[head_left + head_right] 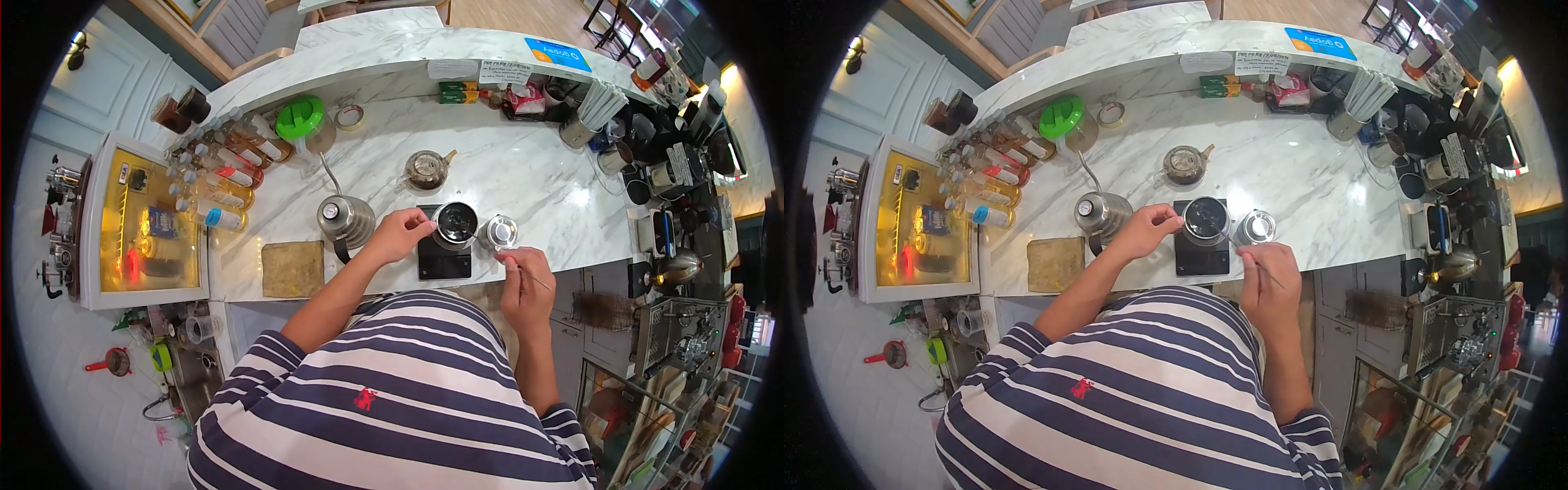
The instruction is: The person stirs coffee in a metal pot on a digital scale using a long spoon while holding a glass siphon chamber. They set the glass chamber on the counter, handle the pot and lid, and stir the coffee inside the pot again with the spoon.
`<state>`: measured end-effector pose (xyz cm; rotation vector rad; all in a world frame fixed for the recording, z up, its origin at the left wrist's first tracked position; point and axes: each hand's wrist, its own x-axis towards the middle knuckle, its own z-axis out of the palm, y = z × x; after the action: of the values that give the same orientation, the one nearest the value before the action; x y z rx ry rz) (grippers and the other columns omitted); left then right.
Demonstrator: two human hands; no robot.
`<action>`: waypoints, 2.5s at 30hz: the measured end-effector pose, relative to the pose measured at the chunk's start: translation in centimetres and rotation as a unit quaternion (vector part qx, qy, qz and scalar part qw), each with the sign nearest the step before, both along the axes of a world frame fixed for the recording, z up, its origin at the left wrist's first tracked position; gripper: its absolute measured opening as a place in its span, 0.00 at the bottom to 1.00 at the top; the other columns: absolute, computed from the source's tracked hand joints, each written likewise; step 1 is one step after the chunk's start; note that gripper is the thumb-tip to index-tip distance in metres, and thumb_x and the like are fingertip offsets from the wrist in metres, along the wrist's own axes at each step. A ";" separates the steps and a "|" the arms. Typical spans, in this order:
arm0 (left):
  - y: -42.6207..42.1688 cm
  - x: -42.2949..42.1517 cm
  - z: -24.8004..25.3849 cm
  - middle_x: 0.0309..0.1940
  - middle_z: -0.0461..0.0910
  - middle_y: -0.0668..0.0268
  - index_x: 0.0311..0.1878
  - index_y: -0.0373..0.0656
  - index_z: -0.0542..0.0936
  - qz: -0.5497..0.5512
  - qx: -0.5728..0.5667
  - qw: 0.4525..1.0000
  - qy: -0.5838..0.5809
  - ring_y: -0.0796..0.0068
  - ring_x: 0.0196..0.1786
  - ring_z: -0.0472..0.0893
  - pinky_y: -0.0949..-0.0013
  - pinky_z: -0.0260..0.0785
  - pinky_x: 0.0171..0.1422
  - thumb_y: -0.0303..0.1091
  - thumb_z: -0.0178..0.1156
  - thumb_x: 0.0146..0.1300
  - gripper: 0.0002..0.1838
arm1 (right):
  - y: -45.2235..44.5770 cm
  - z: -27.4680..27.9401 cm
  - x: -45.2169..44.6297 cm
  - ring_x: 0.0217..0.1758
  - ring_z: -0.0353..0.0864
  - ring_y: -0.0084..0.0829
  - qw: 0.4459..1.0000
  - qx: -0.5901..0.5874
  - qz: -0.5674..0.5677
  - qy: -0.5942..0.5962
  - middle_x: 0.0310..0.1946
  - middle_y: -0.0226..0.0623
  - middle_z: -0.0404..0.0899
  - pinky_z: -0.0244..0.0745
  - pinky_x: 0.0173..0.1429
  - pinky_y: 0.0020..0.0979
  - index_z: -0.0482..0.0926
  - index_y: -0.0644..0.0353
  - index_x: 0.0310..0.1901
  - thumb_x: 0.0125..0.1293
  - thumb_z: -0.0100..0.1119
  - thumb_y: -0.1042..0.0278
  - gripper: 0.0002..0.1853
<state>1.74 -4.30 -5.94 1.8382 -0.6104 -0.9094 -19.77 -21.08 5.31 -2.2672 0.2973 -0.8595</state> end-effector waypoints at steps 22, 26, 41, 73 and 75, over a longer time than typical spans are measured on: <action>0.0 -0.2 0.9 0.34 0.83 0.73 0.41 0.40 0.83 0.003 -0.017 0.999 0.051 0.84 0.40 0.78 0.74 0.71 0.49 0.37 0.64 0.75 0.10 | -2.9 0.4 0.6 0.40 0.82 0.44 0.998 -0.031 0.051 -0.027 0.35 0.37 0.85 0.77 0.48 0.39 0.84 0.63 0.38 0.65 0.64 0.82 0.04; -0.1 -0.2 0.7 0.34 0.83 0.73 0.42 0.39 0.83 0.006 -0.009 0.999 0.044 0.85 0.40 0.78 0.74 0.71 0.49 0.38 0.64 0.75 0.11 | -2.3 0.1 1.4 0.39 0.82 0.44 0.998 -0.017 0.049 -0.019 0.35 0.37 0.85 0.77 0.49 0.39 0.83 0.64 0.38 0.66 0.63 0.83 0.03; -0.1 -0.1 1.6 0.32 0.81 0.75 0.40 0.40 0.84 0.001 -0.005 1.000 0.023 0.86 0.37 0.75 0.74 0.69 0.44 0.39 0.66 0.73 0.11 | -2.3 0.0 1.6 0.39 0.81 0.44 1.000 0.008 -0.005 -0.007 0.35 0.37 0.85 0.77 0.48 0.39 0.83 0.64 0.37 0.66 0.63 0.82 0.03; 0.0 0.1 -0.1 0.27 0.79 0.73 0.39 0.39 0.83 0.000 -0.033 0.999 -0.001 0.83 0.32 0.73 0.72 0.68 0.39 0.41 0.66 0.73 0.14 | -2.1 0.2 1.1 0.37 0.84 0.38 0.992 0.117 -0.038 0.029 0.35 0.42 0.86 0.77 0.43 0.35 0.86 0.67 0.38 0.75 0.57 0.76 0.09; 0.0 0.1 0.1 0.27 0.78 0.73 0.39 0.39 0.83 -0.003 -0.033 0.999 0.001 0.83 0.31 0.73 0.72 0.68 0.39 0.41 0.66 0.73 0.14 | -2.4 0.1 1.0 0.37 0.84 0.38 0.993 0.099 -0.056 0.028 0.35 0.41 0.86 0.77 0.43 0.34 0.86 0.67 0.38 0.75 0.57 0.75 0.09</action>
<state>1.81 -4.35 -5.85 1.7780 -0.6384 -0.8859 -18.73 -23.45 5.41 -2.1084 0.5167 -0.7880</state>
